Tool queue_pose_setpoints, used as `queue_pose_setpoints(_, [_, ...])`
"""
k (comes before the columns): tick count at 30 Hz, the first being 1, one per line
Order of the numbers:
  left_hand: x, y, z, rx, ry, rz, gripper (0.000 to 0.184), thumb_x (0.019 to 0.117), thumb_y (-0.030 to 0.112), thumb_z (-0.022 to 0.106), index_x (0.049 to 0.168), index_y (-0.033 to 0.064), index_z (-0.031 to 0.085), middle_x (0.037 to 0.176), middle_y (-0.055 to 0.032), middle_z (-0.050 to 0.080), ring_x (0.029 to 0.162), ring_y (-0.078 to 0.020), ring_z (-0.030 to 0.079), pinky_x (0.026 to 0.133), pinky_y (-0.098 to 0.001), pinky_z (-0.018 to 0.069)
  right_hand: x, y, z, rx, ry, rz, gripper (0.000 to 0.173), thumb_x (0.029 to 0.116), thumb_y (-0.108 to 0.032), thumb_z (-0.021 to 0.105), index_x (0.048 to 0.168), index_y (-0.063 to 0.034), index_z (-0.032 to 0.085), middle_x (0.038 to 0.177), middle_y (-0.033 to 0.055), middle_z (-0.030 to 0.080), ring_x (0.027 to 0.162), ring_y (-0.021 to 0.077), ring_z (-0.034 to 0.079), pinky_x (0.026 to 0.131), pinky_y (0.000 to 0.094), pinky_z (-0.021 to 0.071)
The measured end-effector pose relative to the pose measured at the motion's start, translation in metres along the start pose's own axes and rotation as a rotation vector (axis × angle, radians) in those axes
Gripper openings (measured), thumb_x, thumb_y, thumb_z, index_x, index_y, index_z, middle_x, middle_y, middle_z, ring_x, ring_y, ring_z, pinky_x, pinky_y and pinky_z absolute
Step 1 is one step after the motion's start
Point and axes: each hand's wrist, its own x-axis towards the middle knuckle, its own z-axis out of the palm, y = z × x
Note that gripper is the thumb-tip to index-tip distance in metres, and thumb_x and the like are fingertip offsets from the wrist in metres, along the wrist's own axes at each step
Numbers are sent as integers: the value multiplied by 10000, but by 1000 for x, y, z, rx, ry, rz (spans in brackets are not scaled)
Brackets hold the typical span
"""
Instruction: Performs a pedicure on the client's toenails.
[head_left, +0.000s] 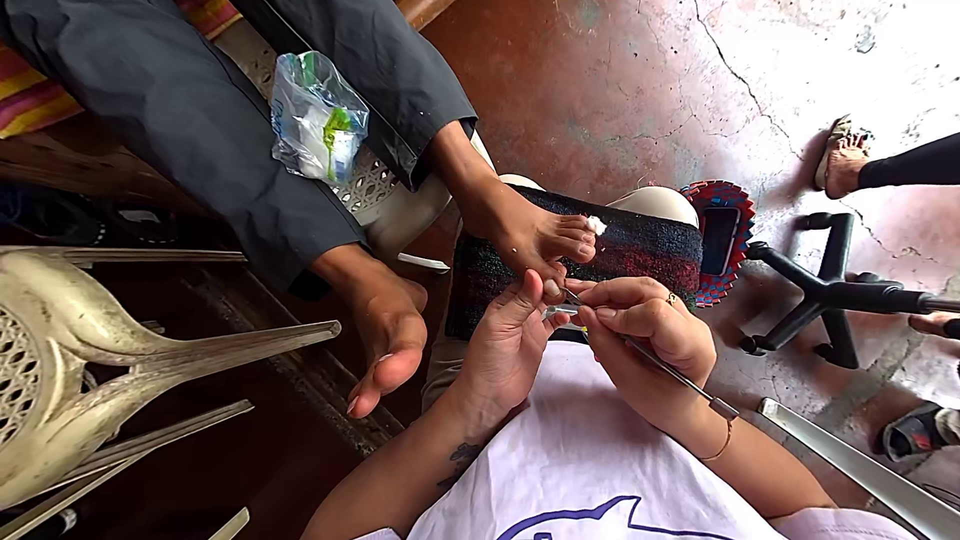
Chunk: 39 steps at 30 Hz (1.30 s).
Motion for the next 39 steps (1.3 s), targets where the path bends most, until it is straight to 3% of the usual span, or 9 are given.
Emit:
queue_pose_setpoints(11, [1, -1, 2, 68, 36, 31, 211, 1049, 143, 520, 1022, 80, 720, 1020, -70, 701, 984, -156, 674, 869, -301, 561, 7, -8, -3, -57, -61, 22, 117, 883, 85, 689, 842, -3, 625, 1014, 122, 713, 968, 177, 735, 813, 297, 647])
queue_pose_setpoints(25, [1, -3, 1, 120, 40, 67, 173, 1027, 158, 574, 1023, 87, 732, 1005, -59, 711, 969, -144, 677, 867, -302, 559, 11, -12, -6, -111, -102, -3, 103, 886, 92, 673, 842, 7, 635, 1036, 125, 711, 1027, 167, 718, 850, 278, 629])
queue_pose_setpoints(39, [0, -3, 2, 159, 75, 63, 156, 1018, 162, 591, 1021, 103, 736, 1002, -42, 709, 968, -142, 670, 886, -318, 552, 25, -18, -11, -59, -125, 122, 114, 843, 87, 708, 828, -9, 648, 970, 87, 718, 909, 118, 713, 749, 222, 613])
